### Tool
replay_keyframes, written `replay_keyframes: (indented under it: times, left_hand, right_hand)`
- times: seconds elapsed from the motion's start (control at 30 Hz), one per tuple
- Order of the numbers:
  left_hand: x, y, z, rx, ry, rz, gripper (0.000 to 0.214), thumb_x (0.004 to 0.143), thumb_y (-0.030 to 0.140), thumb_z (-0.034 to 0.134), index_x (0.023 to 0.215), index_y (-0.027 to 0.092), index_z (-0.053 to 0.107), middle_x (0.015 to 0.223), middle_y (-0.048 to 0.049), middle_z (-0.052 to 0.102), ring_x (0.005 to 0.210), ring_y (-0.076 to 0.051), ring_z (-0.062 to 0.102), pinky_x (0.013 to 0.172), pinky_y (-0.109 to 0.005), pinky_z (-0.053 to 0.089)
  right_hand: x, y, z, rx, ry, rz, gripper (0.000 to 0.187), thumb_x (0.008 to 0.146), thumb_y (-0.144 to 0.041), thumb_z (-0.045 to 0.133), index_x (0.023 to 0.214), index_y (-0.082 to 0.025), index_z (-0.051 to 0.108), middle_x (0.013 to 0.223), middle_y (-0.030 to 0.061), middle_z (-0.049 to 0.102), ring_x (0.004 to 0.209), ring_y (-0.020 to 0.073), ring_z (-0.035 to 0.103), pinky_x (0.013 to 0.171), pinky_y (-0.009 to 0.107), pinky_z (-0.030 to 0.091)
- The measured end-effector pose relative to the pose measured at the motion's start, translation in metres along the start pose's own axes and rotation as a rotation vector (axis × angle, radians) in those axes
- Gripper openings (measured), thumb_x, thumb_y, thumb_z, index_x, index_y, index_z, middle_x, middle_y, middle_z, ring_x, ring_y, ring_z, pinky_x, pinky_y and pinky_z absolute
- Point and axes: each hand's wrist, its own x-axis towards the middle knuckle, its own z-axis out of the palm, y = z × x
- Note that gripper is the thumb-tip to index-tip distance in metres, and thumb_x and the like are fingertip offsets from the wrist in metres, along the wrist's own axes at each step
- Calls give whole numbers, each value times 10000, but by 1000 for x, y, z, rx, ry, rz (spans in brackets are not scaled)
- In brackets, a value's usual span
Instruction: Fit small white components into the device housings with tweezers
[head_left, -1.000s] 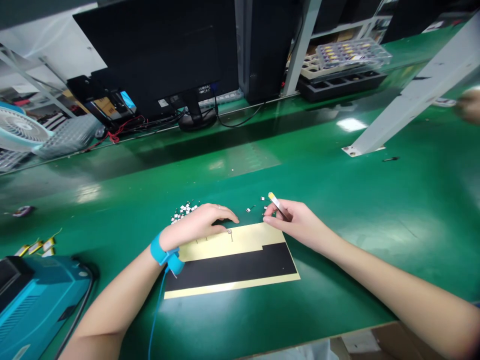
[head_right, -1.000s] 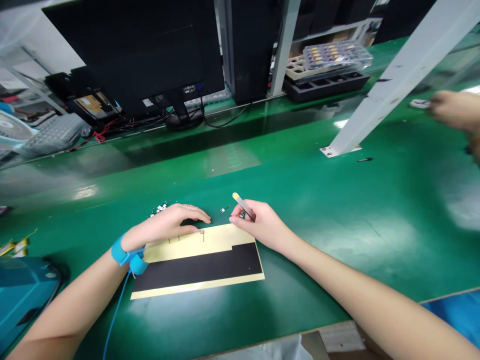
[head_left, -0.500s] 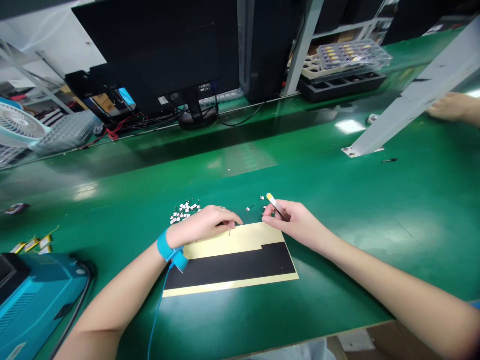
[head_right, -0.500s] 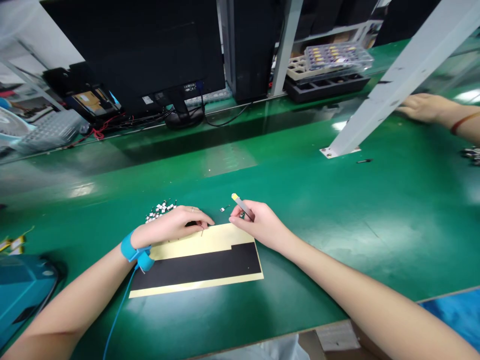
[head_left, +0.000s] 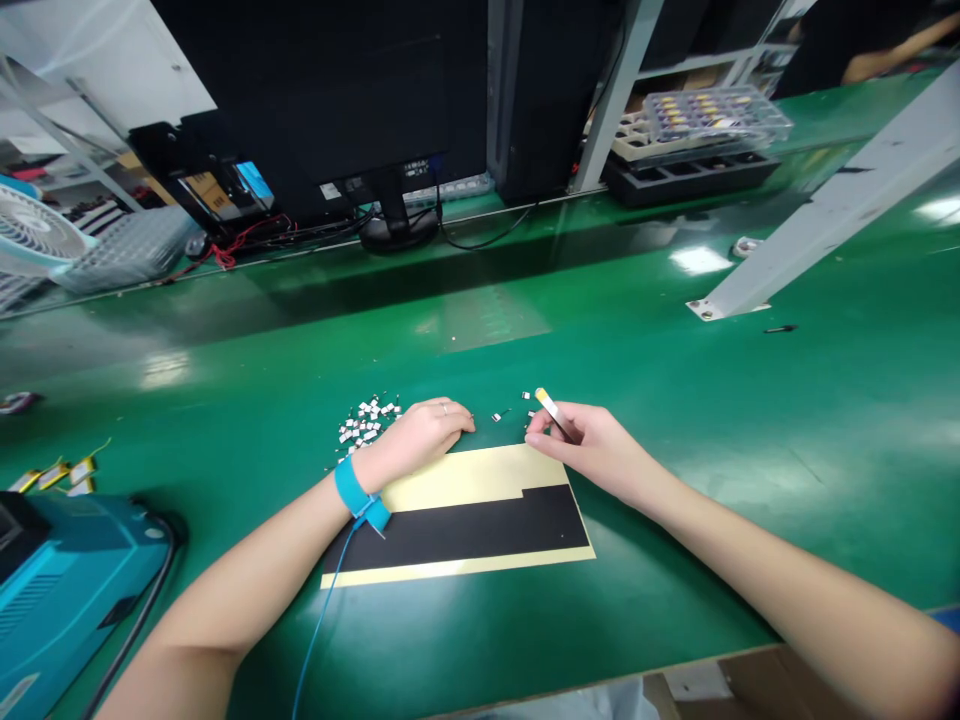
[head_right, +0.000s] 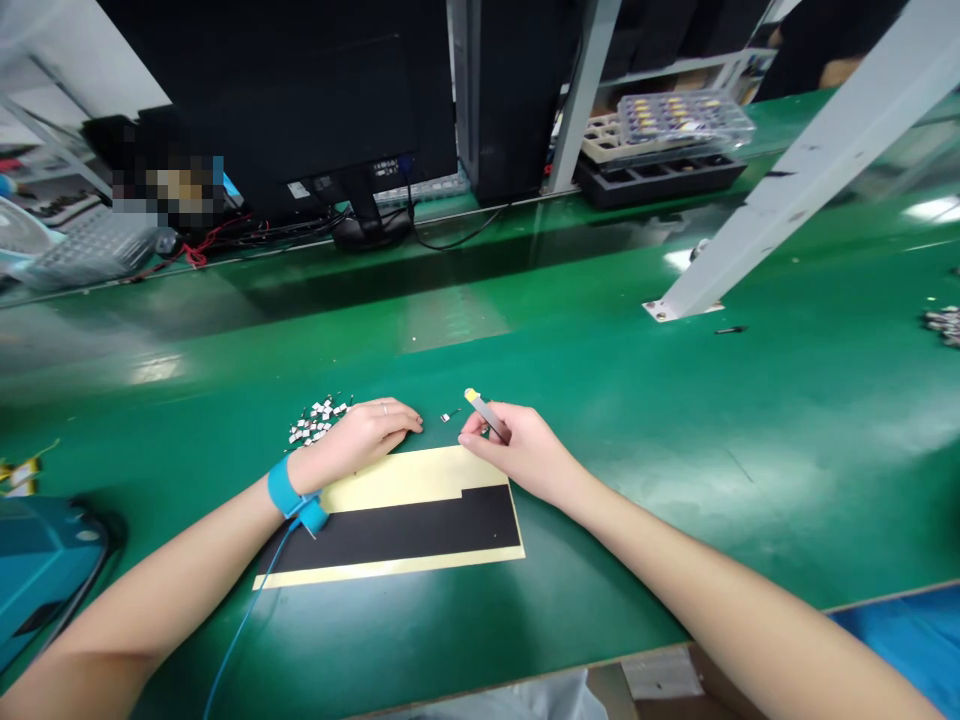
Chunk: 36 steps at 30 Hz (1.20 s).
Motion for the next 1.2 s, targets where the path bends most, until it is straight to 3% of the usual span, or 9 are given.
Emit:
replay_keyframes:
  times: [0.2, 0.4, 0.5, 0.67, 0.9, 1.2]
  left_hand:
    - [2, 3, -1, 9, -25, -11, 205, 804, 122, 475, 980, 121, 580, 960, -72, 633, 888, -178, 582, 792, -292, 484]
    - [3, 15, -2, -244, 290, -190, 111, 770, 148, 550, 841, 133, 634, 816, -44, 654, 714, -110, 604, 650, -198, 493]
    - [4, 28, -2, -331, 377, -221, 105, 749, 139, 571, 823, 141, 647, 791, -40, 651, 698, -101, 598, 635, -188, 487]
    - [5, 42, 5, -419, 384, -144, 150, 753, 127, 566, 874, 138, 653, 836, -65, 633, 745, -112, 591, 649, -205, 489]
    - [4, 47, 8, -460, 452, -192, 245, 728, 103, 582, 970, 133, 600, 741, -28, 648, 670, -87, 609, 639, -180, 502]
    - [-2, 51, 15, -469, 514, -152, 339, 730, 126, 592, 1058, 149, 508, 795, -16, 681, 722, -84, 650, 716, -160, 516]
  right_hand:
    - [0, 2, 1, 0, 3, -8, 211, 705, -354, 545, 700, -143, 539, 483, -71, 270, 454, 67, 233, 436, 212, 185]
    - [-1, 1, 2, 16, -16, -29, 231, 709, -369, 552, 691, -139, 551, 507, -60, 296, 476, 71, 257, 451, 212, 204]
    - [-1, 1, 2, 32, -37, -35, 236, 713, -375, 553, 692, -140, 550, 501, -61, 294, 478, 72, 256, 456, 213, 208]
    - [-2, 1, 6, 63, -79, -45, 223, 729, -360, 546, 688, -140, 545, 498, -63, 278, 472, 70, 236, 449, 214, 188]
    - [-4, -1, 13, 86, -131, -81, 206, 773, -349, 515, 741, -147, 539, 574, -42, 356, 497, 73, 266, 459, 215, 211]
    - [-7, -7, 22, 86, -139, -133, 211, 807, -354, 493, 761, -148, 510, 642, -37, 385, 501, 65, 286, 458, 207, 236]
